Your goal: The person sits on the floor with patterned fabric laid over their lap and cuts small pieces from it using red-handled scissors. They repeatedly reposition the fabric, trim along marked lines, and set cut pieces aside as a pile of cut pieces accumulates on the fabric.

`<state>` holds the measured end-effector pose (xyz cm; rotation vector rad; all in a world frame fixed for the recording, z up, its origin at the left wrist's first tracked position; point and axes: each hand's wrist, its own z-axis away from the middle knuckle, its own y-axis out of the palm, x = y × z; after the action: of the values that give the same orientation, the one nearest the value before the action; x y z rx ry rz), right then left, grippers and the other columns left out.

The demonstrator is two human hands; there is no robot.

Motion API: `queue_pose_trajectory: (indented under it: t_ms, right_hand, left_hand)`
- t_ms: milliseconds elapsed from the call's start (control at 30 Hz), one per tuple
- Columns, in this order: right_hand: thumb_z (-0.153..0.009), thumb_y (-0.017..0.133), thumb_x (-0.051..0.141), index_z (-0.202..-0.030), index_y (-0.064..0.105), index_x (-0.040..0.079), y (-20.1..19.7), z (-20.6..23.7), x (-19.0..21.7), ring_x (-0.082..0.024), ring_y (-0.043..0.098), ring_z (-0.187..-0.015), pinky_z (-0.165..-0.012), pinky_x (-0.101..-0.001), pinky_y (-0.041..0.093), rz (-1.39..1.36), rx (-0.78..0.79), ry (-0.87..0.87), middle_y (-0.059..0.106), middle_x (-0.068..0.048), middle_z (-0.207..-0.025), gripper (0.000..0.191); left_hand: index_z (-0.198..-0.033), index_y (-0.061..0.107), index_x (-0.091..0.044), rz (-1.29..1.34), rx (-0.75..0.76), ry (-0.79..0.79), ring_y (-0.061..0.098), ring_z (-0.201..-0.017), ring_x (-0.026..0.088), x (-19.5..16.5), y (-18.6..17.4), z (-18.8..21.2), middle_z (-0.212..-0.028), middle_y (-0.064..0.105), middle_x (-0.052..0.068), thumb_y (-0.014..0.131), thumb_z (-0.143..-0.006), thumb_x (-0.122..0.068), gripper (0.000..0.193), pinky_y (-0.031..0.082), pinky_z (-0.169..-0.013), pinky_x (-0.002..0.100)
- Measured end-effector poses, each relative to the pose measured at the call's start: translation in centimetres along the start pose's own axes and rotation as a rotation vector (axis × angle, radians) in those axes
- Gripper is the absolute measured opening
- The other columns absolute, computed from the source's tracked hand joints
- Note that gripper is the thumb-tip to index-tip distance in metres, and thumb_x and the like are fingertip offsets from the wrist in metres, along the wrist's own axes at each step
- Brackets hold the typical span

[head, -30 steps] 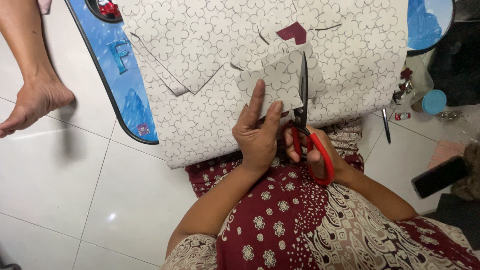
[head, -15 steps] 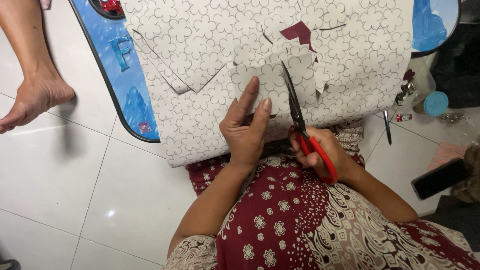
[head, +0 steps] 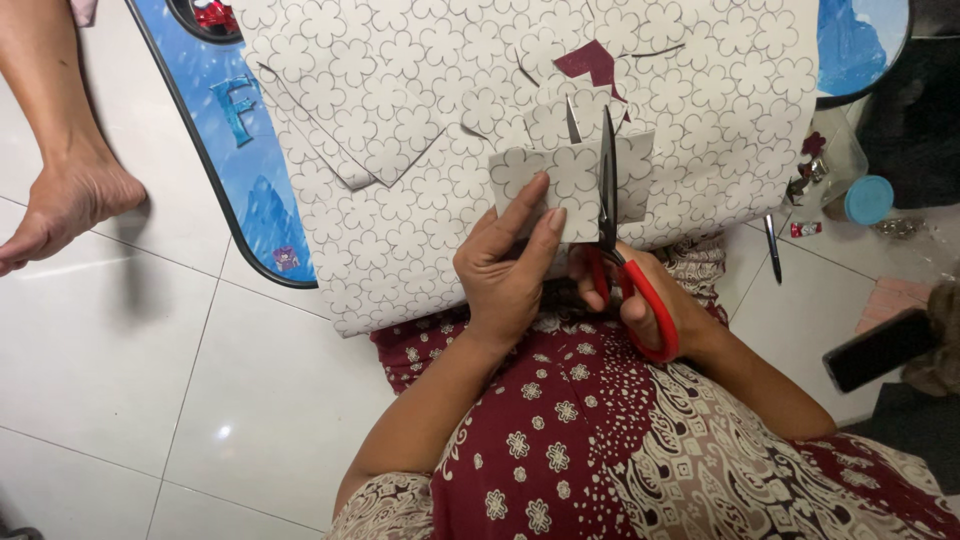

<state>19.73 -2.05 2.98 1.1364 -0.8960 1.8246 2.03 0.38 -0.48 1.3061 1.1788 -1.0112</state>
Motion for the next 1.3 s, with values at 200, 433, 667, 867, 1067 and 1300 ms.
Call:
queue_pose_trajectory:
  t_ms: [200, 433, 667, 867, 1067, 1300]
  right_hand:
    - [-0.055, 0.044, 0.107, -0.101, 0.054, 0.005, 0.3, 0.1, -0.6, -0.009, 0.050, -0.063, -0.056, -0.0252, 0.041, -0.118, -0.011, 0.027, 0.052, 0.001, -0.070, 0.113]
    - [-0.055, 0.042, 0.107, -0.094, 0.053, 0.007, -0.3, 0.2, -0.4, -0.006, 0.048, -0.056, -0.050, -0.0235, 0.040, -0.032, -0.010, 0.042, 0.051, 0.004, -0.063, 0.108]
    - [-0.061, 0.044, 0.104, -0.089, 0.053, 0.007, -1.0, 0.5, -0.6, -0.006, 0.046, -0.052, -0.046, -0.0227, 0.038, 0.008, -0.014, 0.016, 0.049, 0.005, -0.060, 0.102]
    - [-0.060, 0.044, 0.103, -0.088, 0.054, 0.006, -0.9, 0.3, -1.1, -0.006, 0.045, -0.048, -0.043, -0.0228, 0.037, 0.008, -0.007, 0.020, 0.048, 0.005, -0.058, 0.102]
    - [-0.057, 0.040, 0.106, -0.096, 0.056, 0.006, -0.7, 0.3, -0.3, -0.007, 0.051, -0.054, -0.049, -0.0244, 0.042, 0.034, 0.000, 0.040, 0.052, 0.004, -0.060, 0.109]
    - [-0.058, 0.036, 0.108, -0.122, 0.055, 0.002, -0.2, -0.1, -0.4, -0.008, 0.047, -0.064, -0.057, -0.0251, 0.037, -0.019, -0.015, 0.004, 0.053, 0.003, -0.072, 0.125]
  left_hand:
    - [-0.135, 0.071, -0.007, 0.003, -0.022, -0.047, 0.054, -0.081, 0.004, 0.0, 0.0, 0.0, -0.089, 0.063, 0.000, 0.077, -0.098, -0.010, 0.037, 0.046, -0.072, 0.020]
    - [-0.134, 0.071, -0.008, -0.010, -0.033, -0.064, 0.057, -0.085, 0.004, -0.4, -0.2, -0.4, -0.094, 0.066, -0.001, 0.078, -0.097, -0.011, 0.037, 0.048, -0.076, 0.019]
    - [-0.133, 0.072, -0.008, 0.019, -0.010, -0.102, 0.053, -0.081, 0.004, -0.6, -1.1, -0.8, -0.091, 0.062, -0.002, 0.078, -0.097, -0.011, 0.036, 0.045, -0.073, 0.019]
    - [-0.136, 0.069, -0.004, 0.075, 0.000, -0.063, 0.060, -0.102, 0.009, -0.7, -1.0, -1.1, -0.112, 0.067, 0.006, 0.076, -0.099, -0.008, 0.038, 0.050, -0.090, 0.022]
    - [-0.139, 0.065, -0.001, 0.111, 0.004, -0.062, 0.065, -0.117, 0.013, -1.1, -0.7, -1.2, -0.129, 0.068, 0.012, 0.074, -0.100, -0.008, 0.040, 0.054, -0.101, 0.025]
    - [-0.138, 0.065, -0.003, 0.177, 0.048, -0.047, 0.065, -0.114, 0.011, -0.2, 0.2, 0.1, -0.126, 0.069, 0.010, 0.071, -0.102, -0.008, 0.037, 0.054, -0.098, 0.024]
